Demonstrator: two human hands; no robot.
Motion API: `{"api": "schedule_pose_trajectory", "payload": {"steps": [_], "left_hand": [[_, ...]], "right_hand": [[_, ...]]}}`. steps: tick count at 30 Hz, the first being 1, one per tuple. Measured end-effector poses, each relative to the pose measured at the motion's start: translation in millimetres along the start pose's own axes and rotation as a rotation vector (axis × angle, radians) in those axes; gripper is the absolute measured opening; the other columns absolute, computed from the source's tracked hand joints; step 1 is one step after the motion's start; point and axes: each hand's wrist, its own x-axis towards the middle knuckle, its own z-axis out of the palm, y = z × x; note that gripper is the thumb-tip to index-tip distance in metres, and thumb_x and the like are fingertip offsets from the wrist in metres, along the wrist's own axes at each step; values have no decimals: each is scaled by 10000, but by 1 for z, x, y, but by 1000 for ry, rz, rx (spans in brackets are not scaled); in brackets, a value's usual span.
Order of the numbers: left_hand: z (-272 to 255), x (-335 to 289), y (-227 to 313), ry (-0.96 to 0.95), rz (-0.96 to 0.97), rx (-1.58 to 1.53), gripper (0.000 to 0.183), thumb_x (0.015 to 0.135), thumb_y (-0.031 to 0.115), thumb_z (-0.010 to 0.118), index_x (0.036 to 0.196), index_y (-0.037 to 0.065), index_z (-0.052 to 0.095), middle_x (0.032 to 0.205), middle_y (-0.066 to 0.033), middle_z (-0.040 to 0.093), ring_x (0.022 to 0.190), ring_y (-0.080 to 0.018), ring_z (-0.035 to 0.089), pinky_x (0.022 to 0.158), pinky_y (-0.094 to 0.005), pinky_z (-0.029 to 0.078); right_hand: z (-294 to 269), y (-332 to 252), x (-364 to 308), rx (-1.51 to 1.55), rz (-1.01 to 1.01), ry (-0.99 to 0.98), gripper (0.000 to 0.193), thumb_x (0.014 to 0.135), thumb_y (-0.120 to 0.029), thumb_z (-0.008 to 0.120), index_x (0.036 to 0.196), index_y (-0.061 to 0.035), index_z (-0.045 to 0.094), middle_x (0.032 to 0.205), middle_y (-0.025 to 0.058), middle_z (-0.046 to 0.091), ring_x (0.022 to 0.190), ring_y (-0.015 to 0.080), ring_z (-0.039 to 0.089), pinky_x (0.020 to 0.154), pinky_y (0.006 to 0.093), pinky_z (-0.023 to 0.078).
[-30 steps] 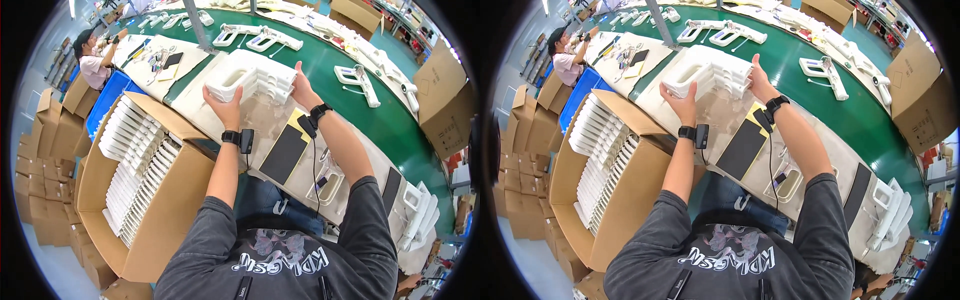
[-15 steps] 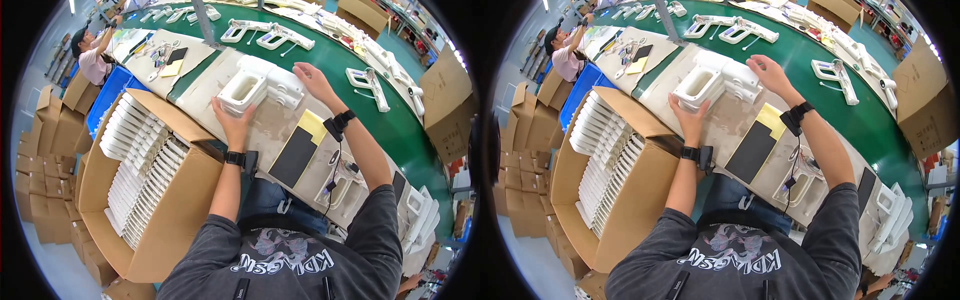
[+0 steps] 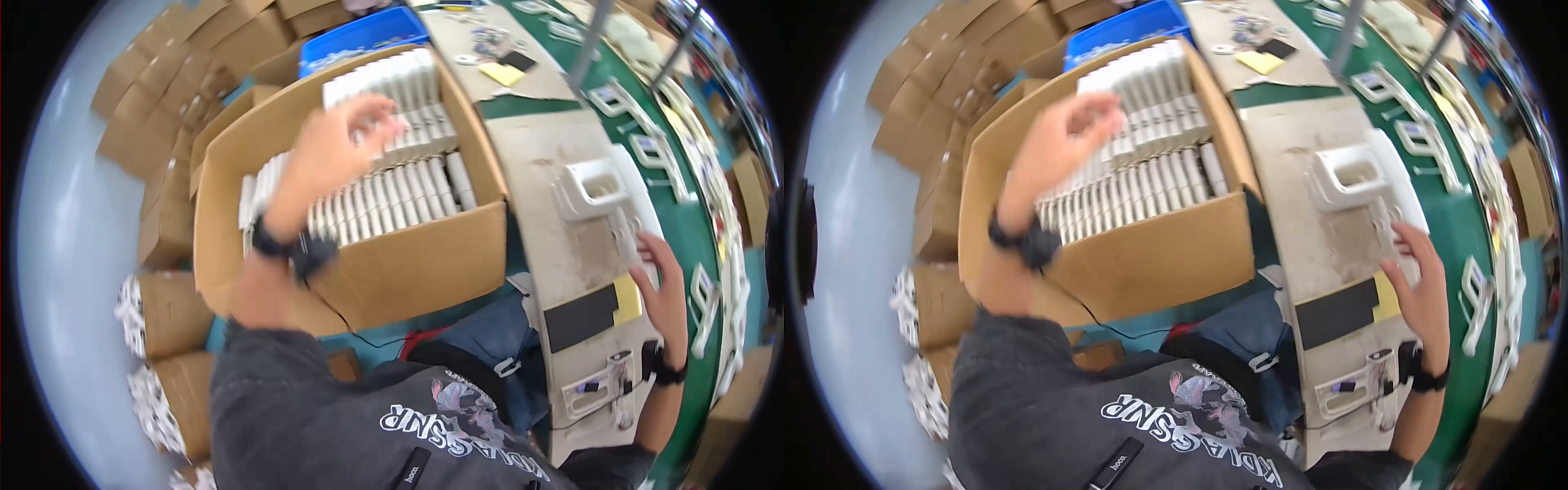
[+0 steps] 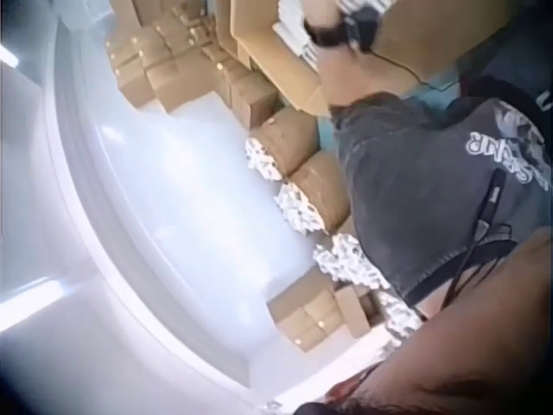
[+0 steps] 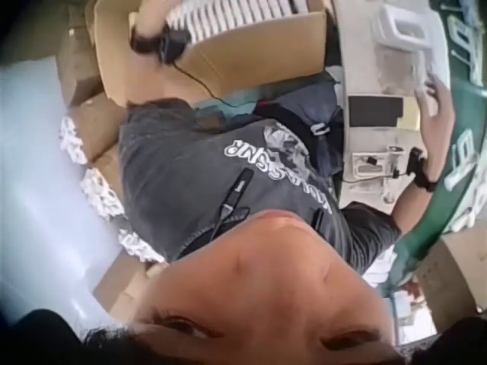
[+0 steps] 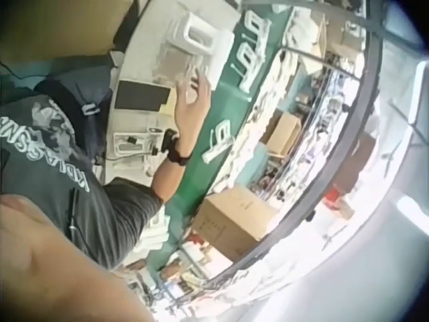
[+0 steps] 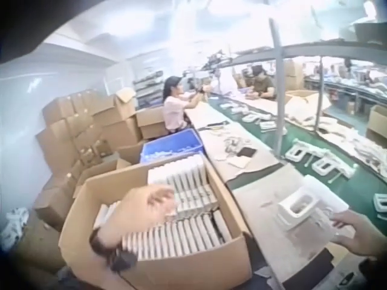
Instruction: The person assembles a handheld device by fitting a white plastic shell over internal components, pressing the halves together, and then peeling the backing from a black foam pad to stick it onto the housing before placing the unit into a box.
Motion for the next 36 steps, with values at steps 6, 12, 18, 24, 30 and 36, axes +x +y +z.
{"api": "schedule_pose_trajectory", "payload": {"steps": [6,12,18,24,30,36], "left_hand": [[-78,90,-184,-10,-88,768,1148,684,602,873,1519,7,356,1502,-263,414,1438,-368,370,1164,-483,350],[-24,116,-259,-84,-66,741,1199,655,667,842,1581,160,274,1597,-156,310,1481,-401,268,1155,-612,290],[-11,135,-266,-79,19,811,1200,644,701,825,1573,159,292,1563,-146,364,1448,-400,295,1129,-599,344],[-15,143,-263,-159,-104,759,1237,603,674,864,1549,108,304,1509,-168,420,1385,-419,375,1115,-553,386],[-14,145,-262,-100,-86,718,1215,604,674,862,1513,50,351,1473,-174,466,1368,-415,424,1136,-503,384],[-27,114,-264,-12,-174,738,1128,673,728,789,1496,60,404,1474,-176,464,1374,-380,440,1127,-504,400]], "right_hand": [[10,-34,-14,76,7,-67,475,836,-7,691,1304,-1,609,1181,131,638,1009,231,617,929,328,486],[-14,-48,-72,25,111,-11,497,796,47,654,1290,20,605,1173,144,630,999,248,608,935,327,476],[-34,-35,-148,24,470,120,449,855,32,627,1303,17,593,1195,105,622,1020,200,585,951,309,456],[-27,-30,-170,67,616,166,384,926,-5,582,1309,13,591,1210,86,611,1024,170,574,945,296,452],[-11,-38,-140,84,481,106,432,867,28,618,1298,16,603,1242,102,616,1028,188,597,931,311,472],[-3,-61,-110,17,326,73,455,817,40,647,1271,19,624,1225,136,635,1012,228,617,918,330,483]]}}
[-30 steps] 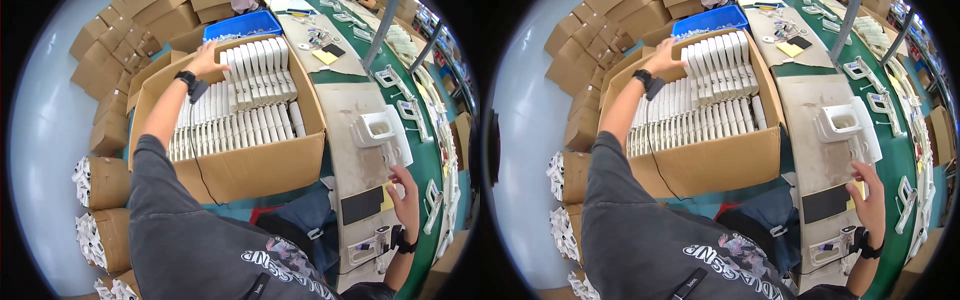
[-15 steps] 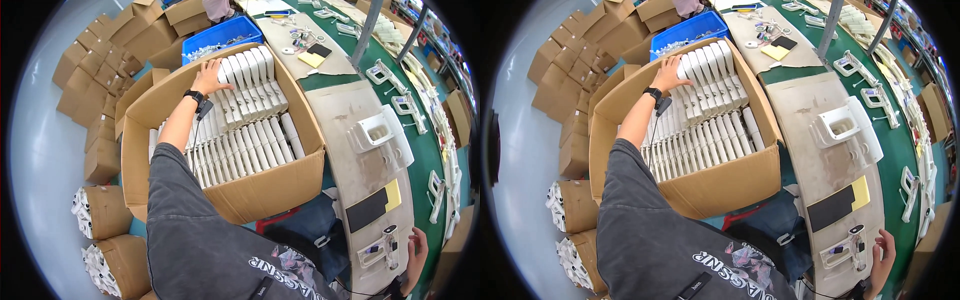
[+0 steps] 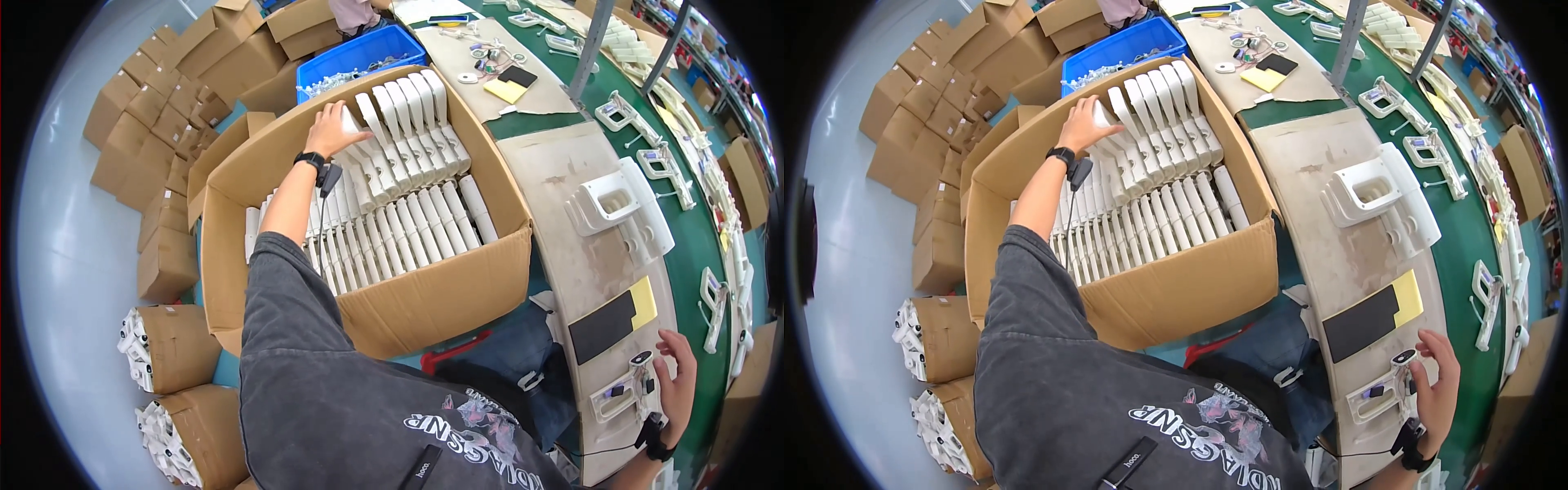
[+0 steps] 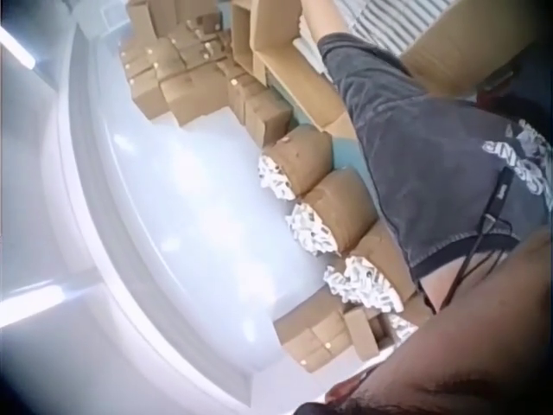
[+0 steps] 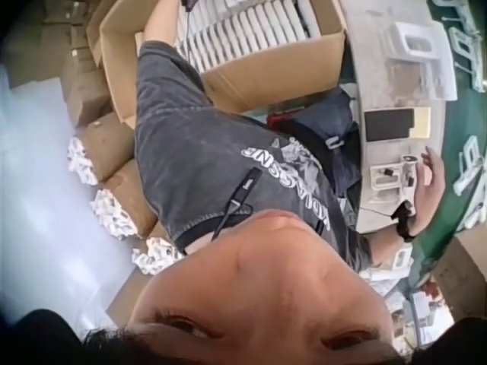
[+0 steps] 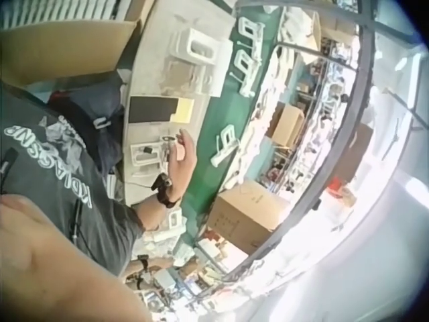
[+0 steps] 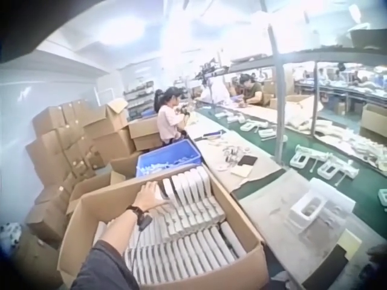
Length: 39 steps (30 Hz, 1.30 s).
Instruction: The person assembles a handheld device by fitting a white plastic shell over internal components, pressing the halves together, and then peeling the backing from a black foam pad to stick it onto the housing before placing the unit into a box.
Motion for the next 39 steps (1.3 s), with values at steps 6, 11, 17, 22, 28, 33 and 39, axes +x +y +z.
{"api": "schedule_pose_trajectory", "payload": {"steps": [6,11,17,22,28,33,39], "left_hand": [[-13,-44,-11,117,-54,40,903,706,672,790,1403,164,520,1411,-66,537,1298,-333,522,1014,-500,496],[-55,-69,-3,332,80,95,819,702,581,829,1340,149,550,1326,-74,578,1236,-316,554,971,-467,521],[-186,-119,32,597,296,297,837,680,561,854,1321,103,569,1283,-96,594,1161,-302,565,964,-419,521],[-269,-168,100,706,557,-93,937,605,446,952,1361,74,541,1250,-86,617,1134,-234,601,855,-339,536],[-266,-173,208,146,1022,-821,1143,450,533,994,1331,-35,538,1265,-150,578,1132,-227,593,734,-275,520],[-216,-159,337,-290,1527,-850,1088,519,646,935,1288,-37,581,1192,-198,624,1095,-306,629,926,-391,516],[-149,-148,438,-650,1634,-1037,996,553,529,934,1332,20,580,1273,-103,600,1171,-267,584,999,-382,489]], "right_hand": [[10,-29,29,-30,-199,-84,407,859,-8,654,1263,25,620,1166,133,635,991,213,604,923,325,472],[15,-59,57,1,-417,-127,399,842,-42,674,1233,28,638,1114,147,654,932,237,622,880,340,493],[57,-91,103,414,-406,-344,359,970,-120,645,1304,8,611,1180,96,683,1027,165,651,943,313,510],[129,-119,162,717,-450,-448,528,1039,-206,596,1501,-18,422,1356,112,601,1199,188,601,1048,336,469],[79,-108,167,629,-767,-275,879,928,-619,639,1538,-40,385,1487,136,508,1358,247,484,1126,409,380],[41,-74,111,503,-643,-623,1164,672,-698,825,1514,-18,397,1495,122,494,1395,227,446,1142,402,365],[54,-35,32,856,-222,-646,925,736,-305,922,1457,-11,423,1316,89,593,1241,194,567,1073,354,449]]}}
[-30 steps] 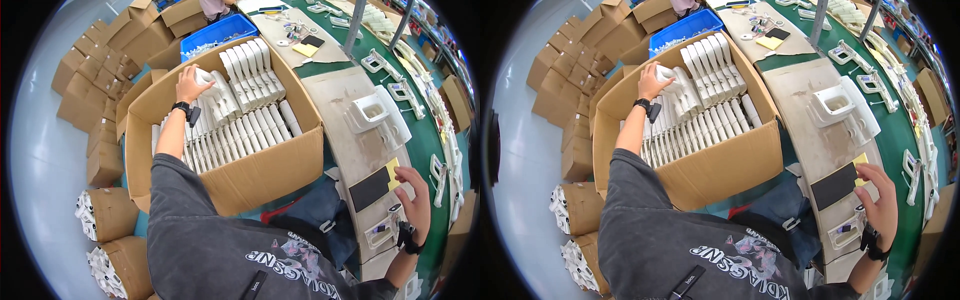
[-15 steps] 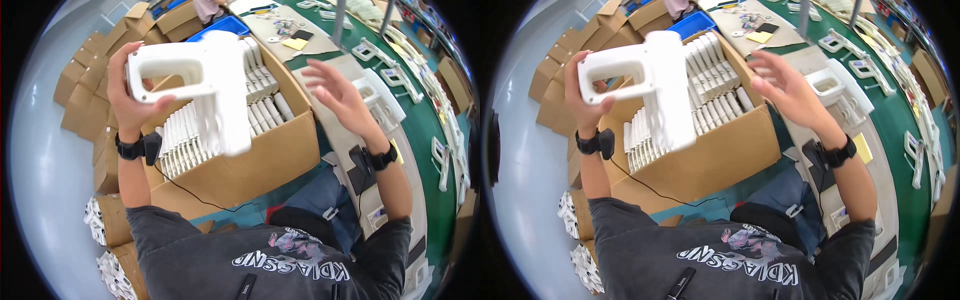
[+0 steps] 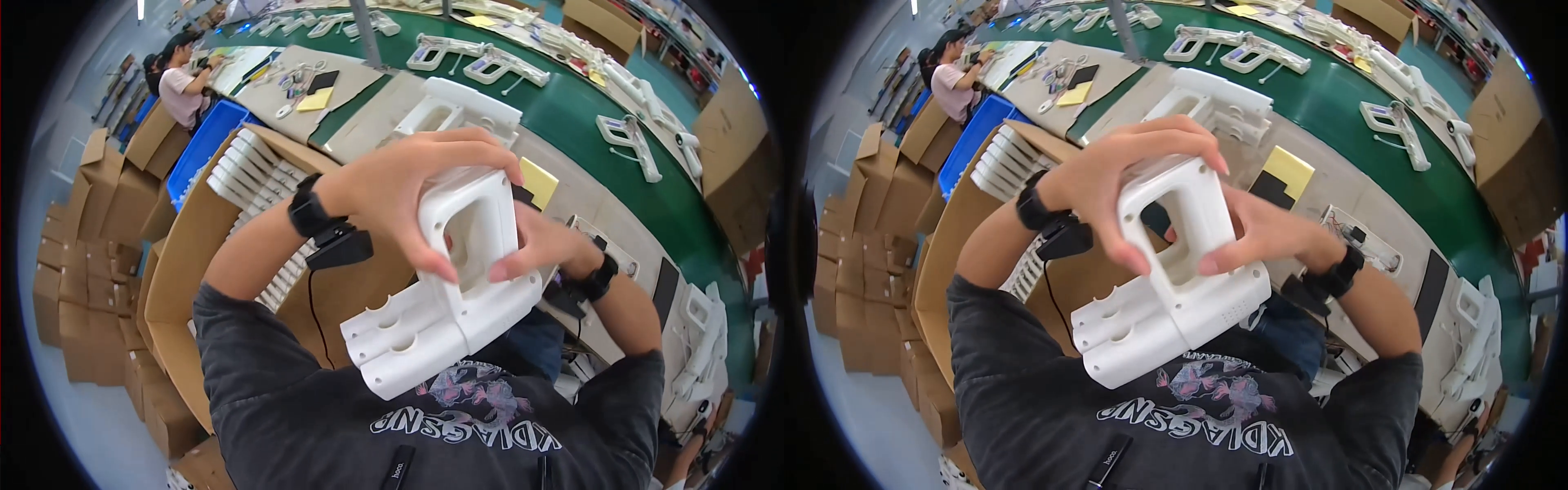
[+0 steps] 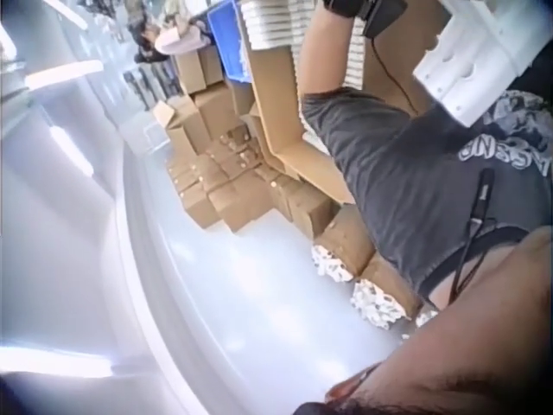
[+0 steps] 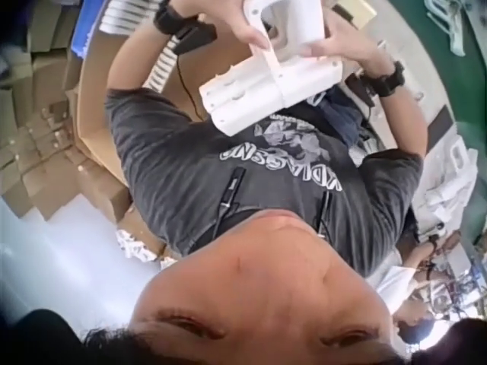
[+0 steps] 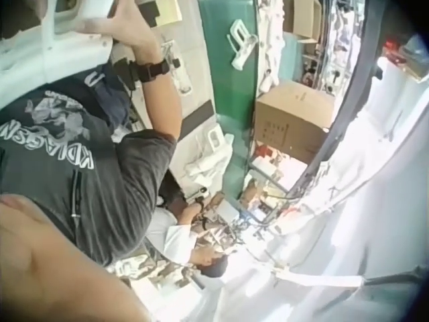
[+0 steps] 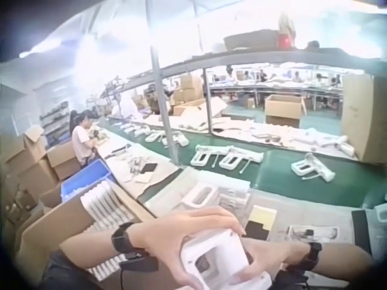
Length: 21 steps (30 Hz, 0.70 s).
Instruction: The person assembles a handheld device by fitting a white plastic shell over internal components, pressing the halves together, and then peeling the backing from a black foam pad to stick it onto the housing before placing the unit into a box.
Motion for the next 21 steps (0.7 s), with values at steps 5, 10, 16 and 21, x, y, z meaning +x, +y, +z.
{"api": "schedule_pose_trajectory", "payload": {"steps": [5,10,16,21], "left_hand": [[2,15,-84,-93,-171,-119,922,750,472,861,1490,72,483,1424,-157,549,1308,-266,534,1056,-381,473],[-85,-41,-142,99,-705,256,772,915,555,692,1485,75,495,1419,-135,562,1268,-246,557,991,-377,504],[-97,-129,-154,252,-1280,31,767,940,669,576,1374,36,576,1303,-120,638,1100,-224,621,887,-355,534],[-54,-143,-151,282,-1403,-298,1081,882,836,456,1465,-74,408,1395,-262,518,1179,-346,618,956,-408,537]], "right_hand": [[0,48,-8,447,-17,479,692,880,-268,752,1437,0,441,1262,124,647,1116,195,673,970,349,555],[-46,87,19,786,30,826,433,991,-278,635,1312,-1,544,1203,126,683,1019,224,714,902,365,594],[-72,127,65,723,2,955,413,961,-254,689,1264,-6,560,1128,111,666,1028,216,690,922,370,581],[-90,137,75,824,34,936,520,933,-248,725,1327,13,509,1189,125,656,1071,238,687,937,402,585]]}}
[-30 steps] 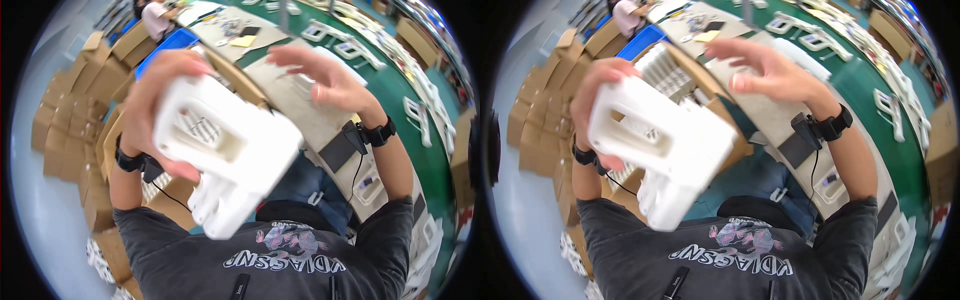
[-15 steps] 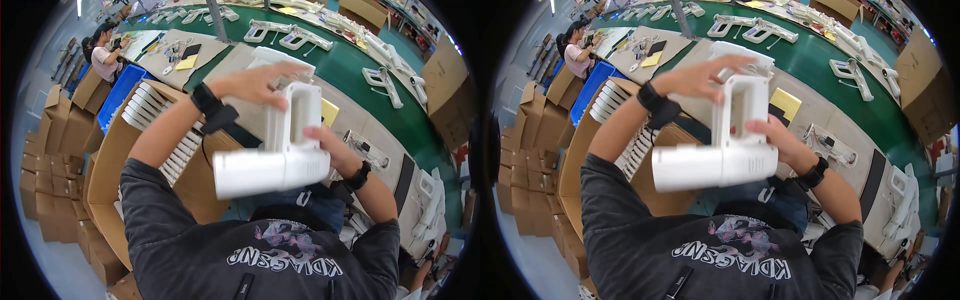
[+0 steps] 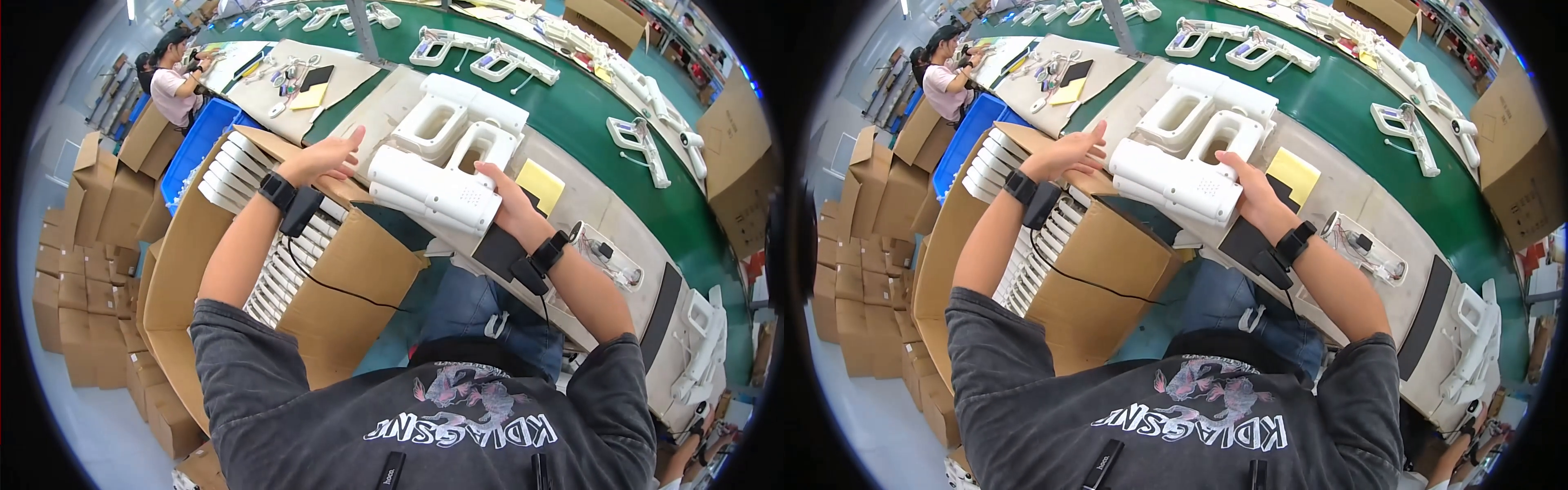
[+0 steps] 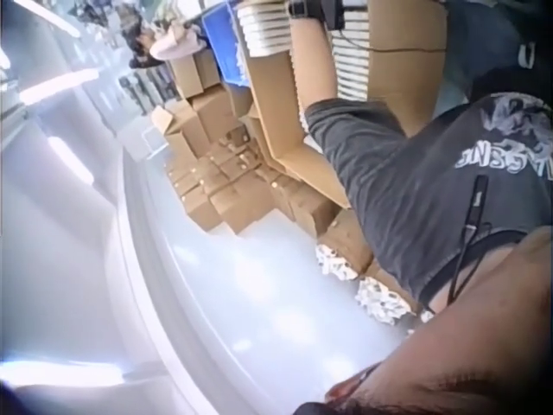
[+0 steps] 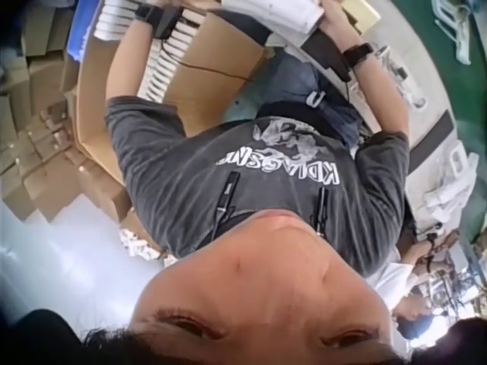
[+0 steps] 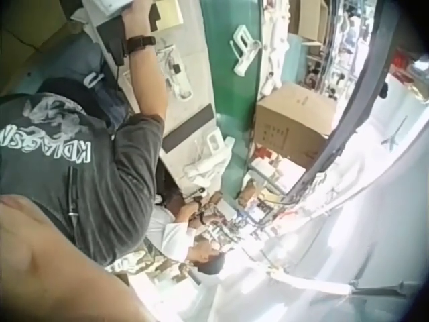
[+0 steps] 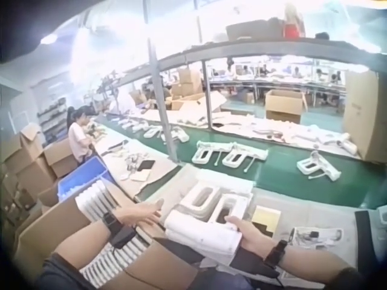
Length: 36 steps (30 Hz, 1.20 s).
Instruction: The person assembles a handheld device by fitting a white plastic shell over internal components, pressing the halves together, and then peeling the backing from a black foam pad to stick it onto the housing before placing the unit into a box.
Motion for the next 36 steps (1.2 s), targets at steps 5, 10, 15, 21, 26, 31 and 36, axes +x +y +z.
{"api": "schedule_pose_trajectory", "payload": {"steps": [5,10,15,21,26,31,36], "left_hand": [[16,-5,20,-143,-55,76,1120,867,870,408,1477,-70,396,1397,-314,481,1203,-339,608,1031,-403,514],[42,10,32,-384,-114,-200,1006,925,802,407,1508,-17,377,1436,-239,498,1195,-361,616,1043,-439,513],[59,17,25,-305,-70,-314,777,977,501,646,1487,-17,371,1443,-229,496,1211,-381,586,1029,-465,523],[62,19,23,-324,-194,-428,668,1001,344,650,1487,-15,365,1430,-224,503,1199,-421,577,998,-520,531],[66,16,24,-343,-138,-553,719,995,344,657,1513,-18,314,1450,-253,468,1237,-453,553,975,-530,545],[64,-1,33,-88,-121,-290,807,971,399,681,1534,-20,283,1449,-248,480,1211,-424,582,948,-495,558],[40,-30,47,73,65,137,820,967,437,683,1548,8,294,1412,-225,532,1229,-319,606,935,-402,541]], "right_hand": [[-8,7,0,18,-78,69,426,942,-252,718,1248,-2,559,1149,116,656,1067,227,671,960,376,556],[13,15,9,-29,-110,185,474,935,-273,731,1275,4,553,1152,103,658,1069,221,664,944,372,552],[8,-7,1,-665,-134,209,527,987,-341,673,1348,16,530,1164,92,664,1047,180,656,886,325,531],[-12,-6,13,-751,-184,208,558,1029,-441,585,1356,9,539,1171,100,669,956,170,642,835,316,515],[-17,-24,12,-832,-32,172,598,1031,-474,562,1368,18,521,1190,115,665,940,185,659,837,317,532],[-4,-27,-26,-1007,-495,311,510,995,-319,644,1376,-5,516,1183,131,641,972,186,637,789,314,523],[-4,-58,-39,-1759,-1272,-149,486,903,-122,720,1346,-51,534,1225,125,610,1117,309,586,987,421,468]]}}
